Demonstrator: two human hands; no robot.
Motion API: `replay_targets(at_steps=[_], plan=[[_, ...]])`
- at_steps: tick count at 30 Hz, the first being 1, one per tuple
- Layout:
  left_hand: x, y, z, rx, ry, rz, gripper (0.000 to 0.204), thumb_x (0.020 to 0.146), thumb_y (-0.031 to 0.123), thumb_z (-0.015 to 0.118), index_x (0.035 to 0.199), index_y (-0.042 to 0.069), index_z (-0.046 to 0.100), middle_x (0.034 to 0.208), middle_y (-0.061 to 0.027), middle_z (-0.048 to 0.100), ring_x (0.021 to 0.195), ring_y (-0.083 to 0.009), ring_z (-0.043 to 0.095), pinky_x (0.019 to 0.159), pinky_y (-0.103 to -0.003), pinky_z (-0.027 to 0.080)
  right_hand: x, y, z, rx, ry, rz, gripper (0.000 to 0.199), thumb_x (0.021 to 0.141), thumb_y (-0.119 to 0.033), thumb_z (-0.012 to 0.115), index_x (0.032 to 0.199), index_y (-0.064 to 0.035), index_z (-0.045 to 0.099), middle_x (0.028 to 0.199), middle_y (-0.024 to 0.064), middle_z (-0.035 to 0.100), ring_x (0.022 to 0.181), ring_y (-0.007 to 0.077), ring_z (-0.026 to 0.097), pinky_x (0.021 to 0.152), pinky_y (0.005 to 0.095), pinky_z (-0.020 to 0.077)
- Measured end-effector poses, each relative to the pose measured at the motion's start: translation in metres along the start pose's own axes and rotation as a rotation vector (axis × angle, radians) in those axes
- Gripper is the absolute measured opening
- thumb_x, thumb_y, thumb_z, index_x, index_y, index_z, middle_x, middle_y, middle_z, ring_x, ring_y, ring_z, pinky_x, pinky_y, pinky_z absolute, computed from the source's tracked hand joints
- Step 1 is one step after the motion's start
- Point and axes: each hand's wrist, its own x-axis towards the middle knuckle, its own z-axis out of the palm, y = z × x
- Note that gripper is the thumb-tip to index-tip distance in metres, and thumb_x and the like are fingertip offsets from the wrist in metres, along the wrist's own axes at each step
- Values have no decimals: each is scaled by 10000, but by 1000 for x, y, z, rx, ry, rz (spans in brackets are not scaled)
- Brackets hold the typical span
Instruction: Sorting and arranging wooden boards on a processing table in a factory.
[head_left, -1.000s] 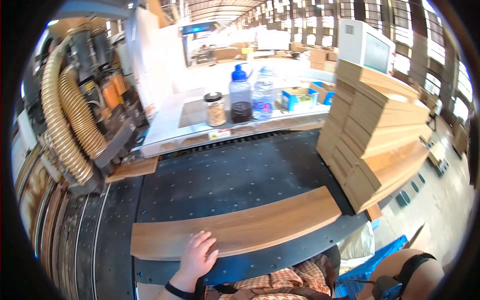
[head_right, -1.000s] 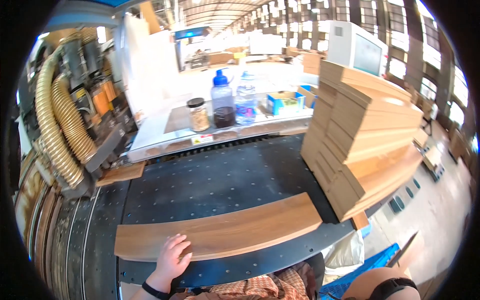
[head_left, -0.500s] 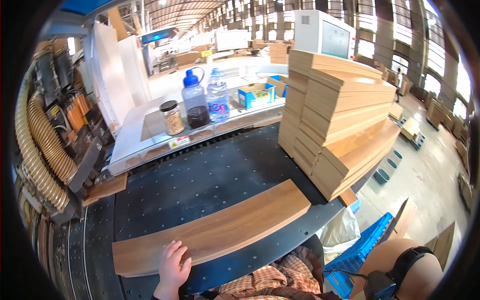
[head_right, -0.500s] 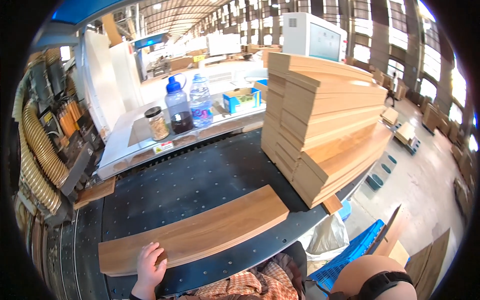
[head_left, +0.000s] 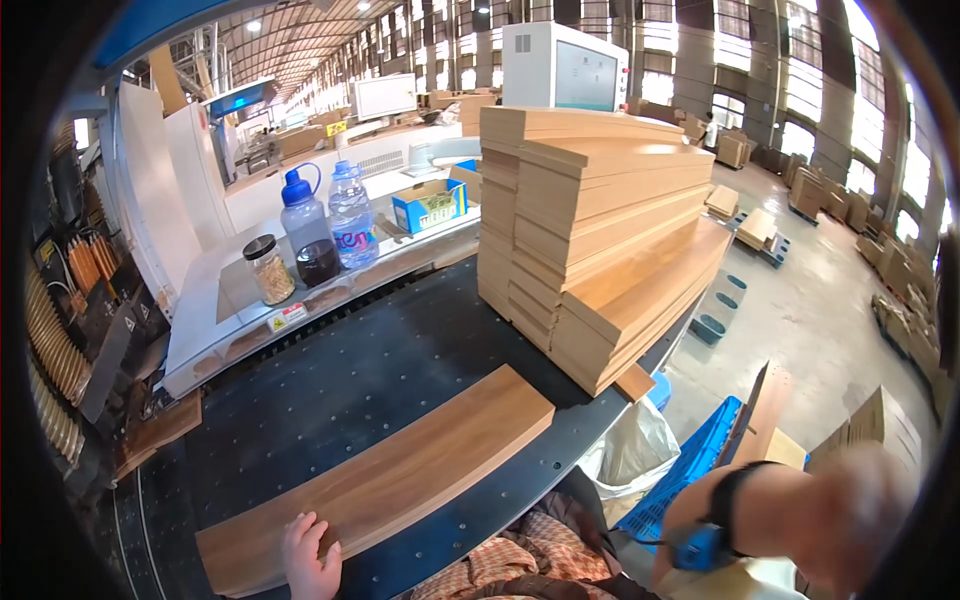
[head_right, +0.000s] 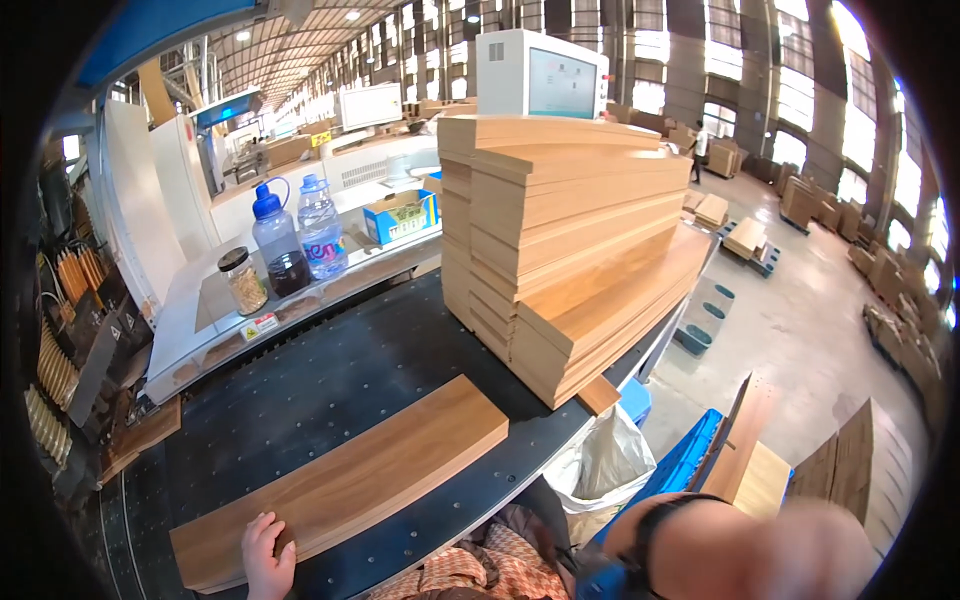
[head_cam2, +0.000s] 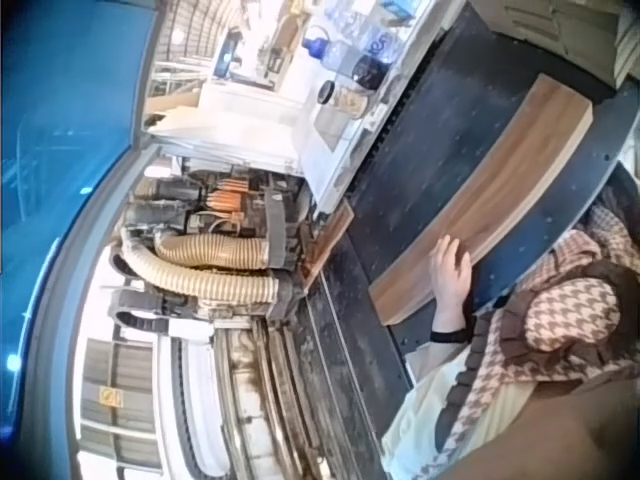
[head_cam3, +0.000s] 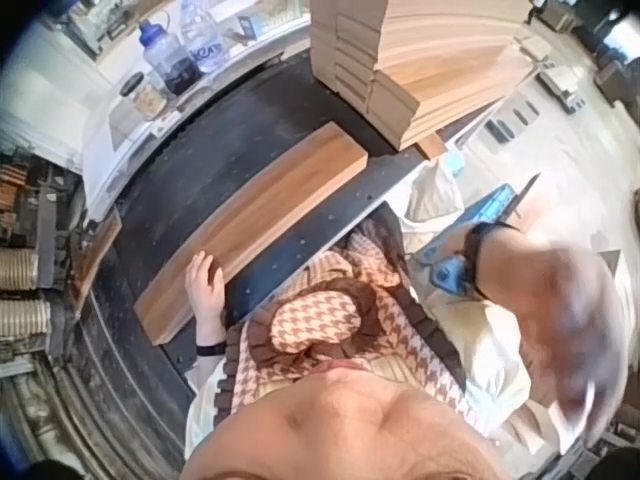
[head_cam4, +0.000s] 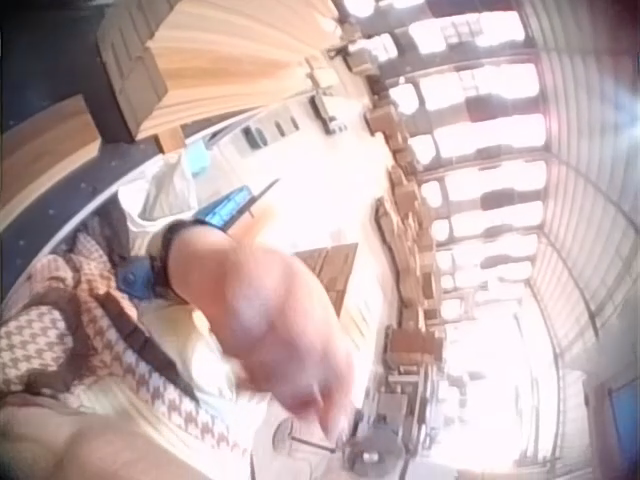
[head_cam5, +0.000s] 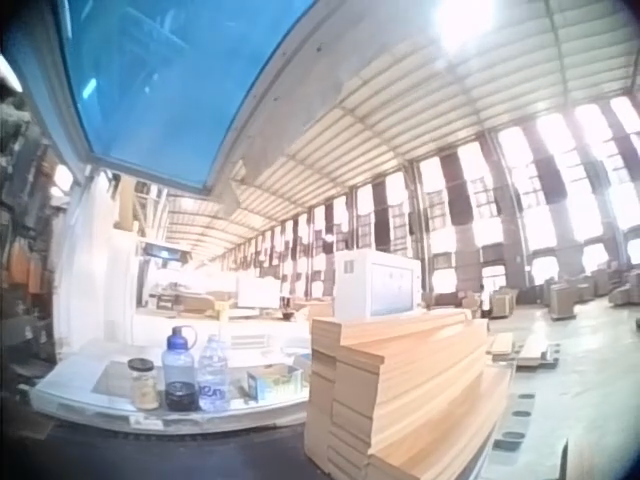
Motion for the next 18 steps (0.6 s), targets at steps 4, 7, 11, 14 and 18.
replay_targets(at_steps=[4, 7, 11, 14, 18], plan=[[-6, -7, -11, -103, 131, -119, 338, 812, 90, 606, 1137, 10, 560, 1250, -177, 510, 1182, -346, 451, 1019, -412, 339, -104, 64, -23, -548, 134, 953, 170, 857, -202, 598, 923, -54, 652, 812, 24, 598, 661, 125, 542, 541, 252, 414], [-12, -19, -38, 83, 324, -90, 327, 839, 129, 605, 1134, -7, 560, 1221, -206, 515, 1158, -375, 458, 995, -442, 359, -194, 111, -57, -881, -246, 1073, 158, 813, -113, 635, 948, -31, 637, 810, 116, 598, 781, 270, 575, 705, 333, 467], [-68, -62, -74, 503, 449, -405, 454, 871, 280, 573, 1206, -20, 508, 1240, -271, 468, 1151, -424, 439, 992, -473, 343, -290, 114, -83, -1267, -160, 1188, 336, 819, -189, 648, 1101, -23, 572, 1086, 139, 561, 990, 277, 550, 866, 343, 443], [-112, -99, -67, 54, 546, -845, 492, 903, 262, 542, 1283, -29, 426, 1321, -252, 407, 1197, -374, 413, 1004, -419, 347, -337, 112, -91, -1247, 171, 1454, 359, 868, -215, 604, 1151, -4, 539, 1099, 122, 578, 1027, 223, 551, 879, 317, 437], [-111, -77, -55, -434, 726, -1039, 477, 935, 222, 493, 1333, -9, 365, 1353, -220, 389, 1203, -315, 411, 1007, -376, 334, -348, 118, -70, -667, 427, 1585, 309, 922, -221, 533, 1148, -9, 548, 999, 56, 607, 944, 133, 551, 842, 256, 436]])
